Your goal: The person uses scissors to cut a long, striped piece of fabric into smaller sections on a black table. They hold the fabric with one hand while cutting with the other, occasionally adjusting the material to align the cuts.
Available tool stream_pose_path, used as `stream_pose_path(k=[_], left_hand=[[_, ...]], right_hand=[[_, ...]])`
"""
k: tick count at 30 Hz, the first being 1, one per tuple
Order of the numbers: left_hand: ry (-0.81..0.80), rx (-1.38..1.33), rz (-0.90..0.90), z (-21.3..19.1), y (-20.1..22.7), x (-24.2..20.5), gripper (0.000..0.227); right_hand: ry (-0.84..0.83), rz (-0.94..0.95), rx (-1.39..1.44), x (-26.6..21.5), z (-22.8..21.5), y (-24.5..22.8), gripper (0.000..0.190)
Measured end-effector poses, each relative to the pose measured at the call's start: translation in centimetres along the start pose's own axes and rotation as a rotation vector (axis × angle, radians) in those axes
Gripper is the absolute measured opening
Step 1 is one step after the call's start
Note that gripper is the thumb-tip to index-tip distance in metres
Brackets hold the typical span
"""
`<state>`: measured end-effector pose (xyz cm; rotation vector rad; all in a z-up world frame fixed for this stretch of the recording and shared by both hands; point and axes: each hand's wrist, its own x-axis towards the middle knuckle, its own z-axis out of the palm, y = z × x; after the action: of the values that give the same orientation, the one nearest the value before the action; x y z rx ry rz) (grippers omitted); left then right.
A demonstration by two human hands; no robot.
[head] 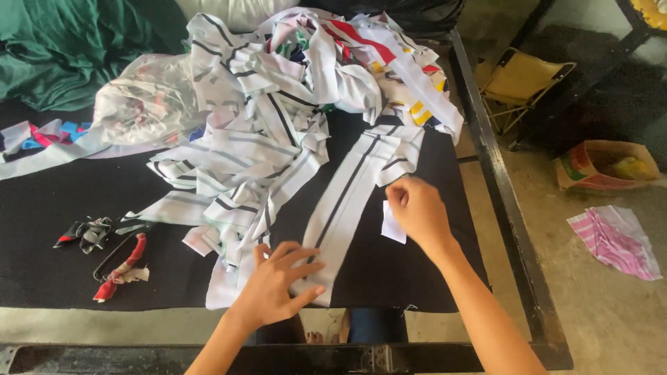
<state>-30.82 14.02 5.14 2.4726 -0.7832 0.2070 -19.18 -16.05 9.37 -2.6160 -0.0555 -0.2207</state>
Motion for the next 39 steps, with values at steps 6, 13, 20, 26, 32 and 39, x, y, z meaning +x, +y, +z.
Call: stream_pose_path(k=[6,13,20,26,32,39], left_hand=[[0.347,0.15,0.134,1.2,-1.6,5.0,0.012],[0.155,0.161,0.016,3.1,-4.7,10.0,0.071],[0.004,0.14,-0.009,1.9,-5.1,10.4,0.077],[-0.196,0.059,-0.041,0.9,-3.9,10.6,0.084],[-0.314,0.055,-0.076,0.4,-3.9,10.8,0.09],[-0.103,0.044,-0.046,0.7,-4.4,10.4,0.084]], right_hand=[[0.216,-0.12,0.005,7.0,2.6,0.9,0.017],[0.15,0.183,-0.201,19.5,8.1,12.3,0.055],[0.201,-0.034,-0.089,22.8,2.2,8.7,0.032],[-0.186,-0.096,0.018,20.0,-9.8,-5.9,0.031],[-1.122,-0.098,-0.59,19.4,-10.7,-15.0,0.048],[-0.35,-0.373,-0.652,28.3,-7.6,-12.4,0.063]])
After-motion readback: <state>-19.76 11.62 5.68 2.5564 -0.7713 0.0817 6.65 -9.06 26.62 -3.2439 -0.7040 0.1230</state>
